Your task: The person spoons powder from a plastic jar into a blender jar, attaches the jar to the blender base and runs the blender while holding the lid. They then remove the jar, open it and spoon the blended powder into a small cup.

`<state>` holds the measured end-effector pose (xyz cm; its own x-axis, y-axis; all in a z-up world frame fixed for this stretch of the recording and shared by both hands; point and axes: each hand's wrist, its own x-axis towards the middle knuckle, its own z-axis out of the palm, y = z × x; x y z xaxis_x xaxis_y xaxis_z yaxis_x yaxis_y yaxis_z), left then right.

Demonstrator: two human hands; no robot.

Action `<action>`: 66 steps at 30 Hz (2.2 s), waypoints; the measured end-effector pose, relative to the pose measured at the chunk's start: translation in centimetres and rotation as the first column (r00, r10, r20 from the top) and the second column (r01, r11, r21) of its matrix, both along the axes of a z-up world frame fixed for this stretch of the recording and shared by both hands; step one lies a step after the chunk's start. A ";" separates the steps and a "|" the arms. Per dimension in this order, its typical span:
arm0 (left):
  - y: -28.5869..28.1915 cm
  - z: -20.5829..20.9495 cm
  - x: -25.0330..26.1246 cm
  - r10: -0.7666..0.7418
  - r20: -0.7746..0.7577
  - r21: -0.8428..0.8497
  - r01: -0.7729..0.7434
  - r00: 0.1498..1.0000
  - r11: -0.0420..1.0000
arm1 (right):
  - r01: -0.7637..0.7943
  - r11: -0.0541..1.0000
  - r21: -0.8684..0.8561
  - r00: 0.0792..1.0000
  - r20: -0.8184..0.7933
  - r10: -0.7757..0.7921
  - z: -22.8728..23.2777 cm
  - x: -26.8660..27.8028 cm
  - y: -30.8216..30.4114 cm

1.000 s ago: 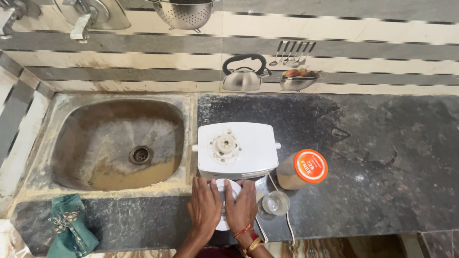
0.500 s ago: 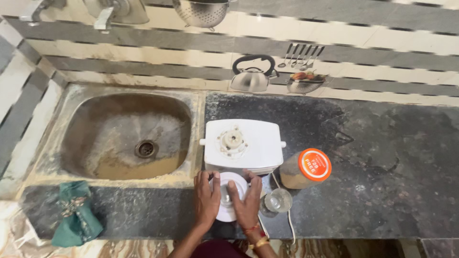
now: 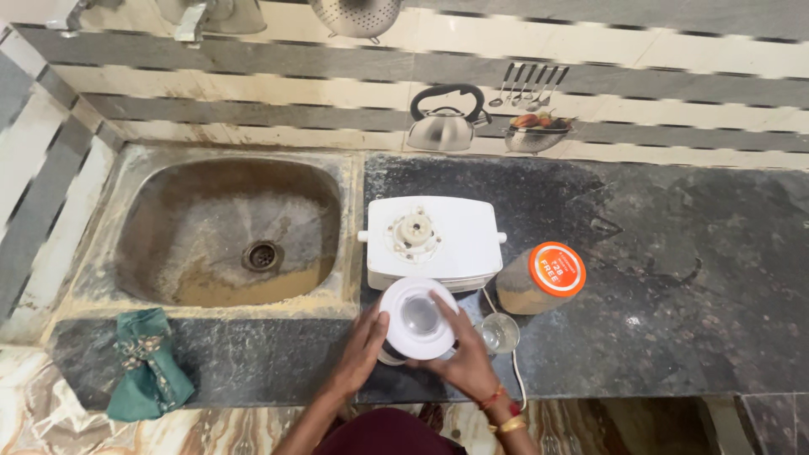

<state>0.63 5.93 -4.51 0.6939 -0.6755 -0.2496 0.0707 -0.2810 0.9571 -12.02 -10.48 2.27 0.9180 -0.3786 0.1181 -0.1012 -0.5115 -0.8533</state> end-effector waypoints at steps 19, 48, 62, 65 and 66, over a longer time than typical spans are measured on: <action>-5.1 14.6 6.6 -0.064 0.295 -0.304 0.157 0.953 0.940 | 0.043 0.914 -0.403 0.980 0.196 0.040 13.8 6.9 -6.0; -8.5 10.6 8.8 0.108 0.159 -0.235 -0.069 0.981 0.970 | -0.151 0.878 -0.453 0.966 0.121 0.229 10.0 13.2 -10.8; -9.2 9.9 12.2 0.027 0.123 -0.393 0.023 0.992 0.919 | 0.231 0.908 -0.350 0.959 0.240 -0.151 9.3 12.4 -5.6; -9.3 10.8 12.8 0.060 0.279 -0.245 0.010 0.959 0.969 | 0.305 0.883 -0.356 0.922 0.342 -0.180 7.5 11.2 -4.2; -9.6 11.4 12.9 0.091 0.381 -0.248 0.007 0.920 0.969 | 0.313 0.892 -0.326 0.921 0.333 -0.202 6.6 10.6 -3.4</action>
<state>13.52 -3.63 6.86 0.7315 -0.6488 0.2095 -0.3120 -0.0453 0.9490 -1.37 -13.88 8.89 0.6996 -0.4751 0.5338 -0.0556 -0.7809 -0.6221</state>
